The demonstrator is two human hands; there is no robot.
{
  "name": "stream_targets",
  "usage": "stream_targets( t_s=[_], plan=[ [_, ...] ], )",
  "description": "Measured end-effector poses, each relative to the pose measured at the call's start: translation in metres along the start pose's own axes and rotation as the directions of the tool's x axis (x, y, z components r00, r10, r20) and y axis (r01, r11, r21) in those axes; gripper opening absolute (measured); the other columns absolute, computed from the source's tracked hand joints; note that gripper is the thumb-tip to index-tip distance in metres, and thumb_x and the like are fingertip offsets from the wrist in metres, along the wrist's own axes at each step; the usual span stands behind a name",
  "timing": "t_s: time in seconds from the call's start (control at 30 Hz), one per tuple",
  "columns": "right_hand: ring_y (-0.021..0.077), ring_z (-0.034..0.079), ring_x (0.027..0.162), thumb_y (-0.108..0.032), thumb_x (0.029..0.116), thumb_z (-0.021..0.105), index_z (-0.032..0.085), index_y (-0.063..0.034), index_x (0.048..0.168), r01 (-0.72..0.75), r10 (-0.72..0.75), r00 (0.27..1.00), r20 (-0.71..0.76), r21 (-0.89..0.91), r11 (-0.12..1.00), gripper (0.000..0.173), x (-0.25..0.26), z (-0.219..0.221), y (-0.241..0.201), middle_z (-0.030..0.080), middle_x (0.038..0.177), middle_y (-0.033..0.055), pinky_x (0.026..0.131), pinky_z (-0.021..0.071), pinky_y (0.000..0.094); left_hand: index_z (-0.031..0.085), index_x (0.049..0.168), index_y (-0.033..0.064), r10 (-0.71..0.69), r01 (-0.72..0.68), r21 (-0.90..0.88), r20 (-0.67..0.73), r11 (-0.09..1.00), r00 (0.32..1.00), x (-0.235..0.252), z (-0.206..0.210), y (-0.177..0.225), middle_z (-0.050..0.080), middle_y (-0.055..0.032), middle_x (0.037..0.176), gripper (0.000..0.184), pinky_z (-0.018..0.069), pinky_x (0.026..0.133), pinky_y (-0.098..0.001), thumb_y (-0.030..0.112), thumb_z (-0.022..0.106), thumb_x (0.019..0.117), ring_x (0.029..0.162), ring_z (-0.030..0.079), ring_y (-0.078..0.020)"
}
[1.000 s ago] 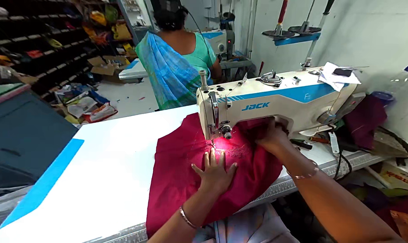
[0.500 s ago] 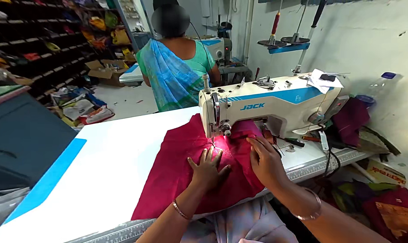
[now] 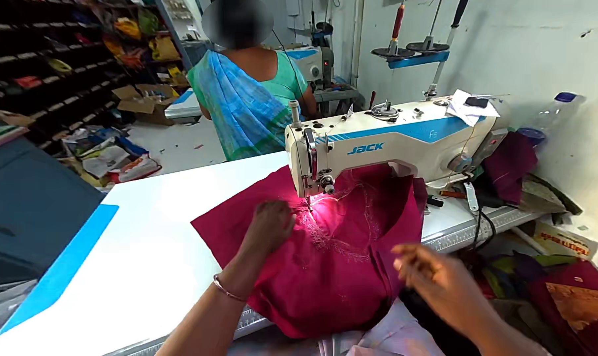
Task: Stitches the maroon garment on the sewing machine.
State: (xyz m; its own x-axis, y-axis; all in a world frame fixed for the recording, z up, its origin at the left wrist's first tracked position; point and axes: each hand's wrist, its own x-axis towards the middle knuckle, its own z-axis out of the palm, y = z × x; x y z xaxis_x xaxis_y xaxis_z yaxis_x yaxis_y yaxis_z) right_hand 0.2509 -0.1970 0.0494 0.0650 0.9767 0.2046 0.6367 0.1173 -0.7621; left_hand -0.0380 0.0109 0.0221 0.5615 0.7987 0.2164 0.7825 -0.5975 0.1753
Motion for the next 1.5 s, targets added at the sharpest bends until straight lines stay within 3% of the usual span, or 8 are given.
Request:
stream_targets(
  t_s=[0.17,0.27,0.4,0.57,0.67,0.9,1.17,1.5],
  plan=[
    [0.0505,0.057,0.12,-0.038,0.101,0.066,0.041,0.004,0.146,-0.403,0.357,0.889,-0.288,-0.121,0.907,0.066,0.069,-0.01,0.049,0.051,0.137,0.0335,0.095,0.0471,0.0663,0.066,0.127,-0.0059,-0.025,0.045,-0.239,0.087,0.97,0.996,0.004,0.021,0.074,0.061,-0.023,0.136,0.033,0.041,0.114,-0.0521,0.014,0.047,0.1075,0.132,0.056,-0.037],
    [0.0518,0.062,0.108,-0.045,0.0958,0.071,0.031,-0.0011,0.151,-0.489,0.463,0.851,-0.247,-0.054,0.871,0.081,0.088,0.001,0.054,0.06,0.121,0.0342,0.089,0.0485,0.0683,0.06,0.139,0.001,-0.058,0.087,-0.196,0.149,0.977,0.987,0.005,0.037,0.094,0.053,-0.0186,0.149,0.04,0.0347,0.118,-0.0524,0.025,0.046,0.1096,0.141,0.048,-0.0338],
    [0.0495,0.067,0.097,-0.012,0.0942,0.074,0.032,-0.0067,0.15,-0.492,0.451,0.85,-0.271,-0.105,0.864,0.07,0.097,0.004,0.047,0.066,0.107,0.0299,0.081,0.0524,0.0648,0.051,0.15,0.0081,-0.095,0.114,-0.085,0.207,0.99,0.974,0.003,0.048,0.1,0.045,-0.0138,0.158,0.047,0.0242,0.122,-0.053,0.031,0.044,0.1096,0.149,0.039,-0.0289],
    [0.0366,0.067,0.092,-0.001,0.1008,0.06,0.057,-0.0019,0.129,-0.264,0.204,0.925,-0.321,-0.154,0.952,0.029,0.084,-0.019,0.048,0.066,0.111,0.0221,0.077,0.0535,0.056,0.05,0.15,0.0083,-0.104,0.128,-0.117,0.195,0.985,0.975,0.001,0.047,0.101,0.045,-0.0148,0.158,0.047,0.0234,0.122,-0.0565,0.031,0.046,0.1093,0.149,0.039,-0.0313],
    [0.0323,0.064,0.109,0.004,0.0985,0.055,0.071,-0.0026,0.113,-0.054,-0.023,0.925,-0.378,-0.192,0.98,0.022,0.067,-0.03,0.049,0.066,0.12,0.0186,0.087,0.0531,0.0513,0.047,0.153,0.0094,-0.111,0.141,-0.078,0.309,0.987,0.944,0.008,0.032,0.103,0.043,-0.0135,0.159,0.05,0.0273,0.12,-0.0549,0.033,0.046,0.1093,0.148,0.038,-0.0311],
    [0.0377,0.059,0.122,-0.008,0.1006,0.063,0.064,-0.0025,0.134,-0.244,0.2,0.941,-0.274,-0.139,0.96,0.034,0.063,-0.023,0.082,0.057,0.14,0.0223,0.097,0.0493,0.0587,0.055,0.142,-0.001,-0.054,0.114,-0.197,0.285,0.974,0.957,0.048,0.017,0.106,0.054,-0.0205,0.145,0.039,0.0395,0.114,-0.0532,0.019,0.045,0.1097,0.137,0.05,-0.0372],
    [0.0339,0.06,0.125,-0.003,0.0935,0.073,0.065,-0.0037,0.132,-0.239,0.207,0.935,-0.288,-0.081,0.968,0.04,0.08,-0.017,0.079,0.063,0.136,0.0185,0.101,0.048,0.0571,0.03,0.163,0.0231,-0.03,0.064,-0.097,0.321,0.993,0.947,0.076,0.065,0.113,0.019,-0.0045,0.172,0.07,0.0056,0.124,-0.0642,0.063,0.032,0.1059,0.16,0.011,-0.0287],
    [0.0366,0.063,0.121,-0.003,0.0908,0.075,0.066,-0.0029,0.131,-0.179,0.155,0.94,-0.305,-0.054,0.982,0.041,0.081,-0.017,0.089,0.066,0.131,0.019,0.098,0.0477,0.0625,0.024,0.165,0.0127,-0.006,0.192,-0.509,0.344,0.839,0.939,0.016,0.036,0.15,0.015,-0.0118,0.172,0.068,0.0107,0.127,-0.0579,0.046,0.044,0.1086,0.159,0.014,-0.0304]
  ],
)
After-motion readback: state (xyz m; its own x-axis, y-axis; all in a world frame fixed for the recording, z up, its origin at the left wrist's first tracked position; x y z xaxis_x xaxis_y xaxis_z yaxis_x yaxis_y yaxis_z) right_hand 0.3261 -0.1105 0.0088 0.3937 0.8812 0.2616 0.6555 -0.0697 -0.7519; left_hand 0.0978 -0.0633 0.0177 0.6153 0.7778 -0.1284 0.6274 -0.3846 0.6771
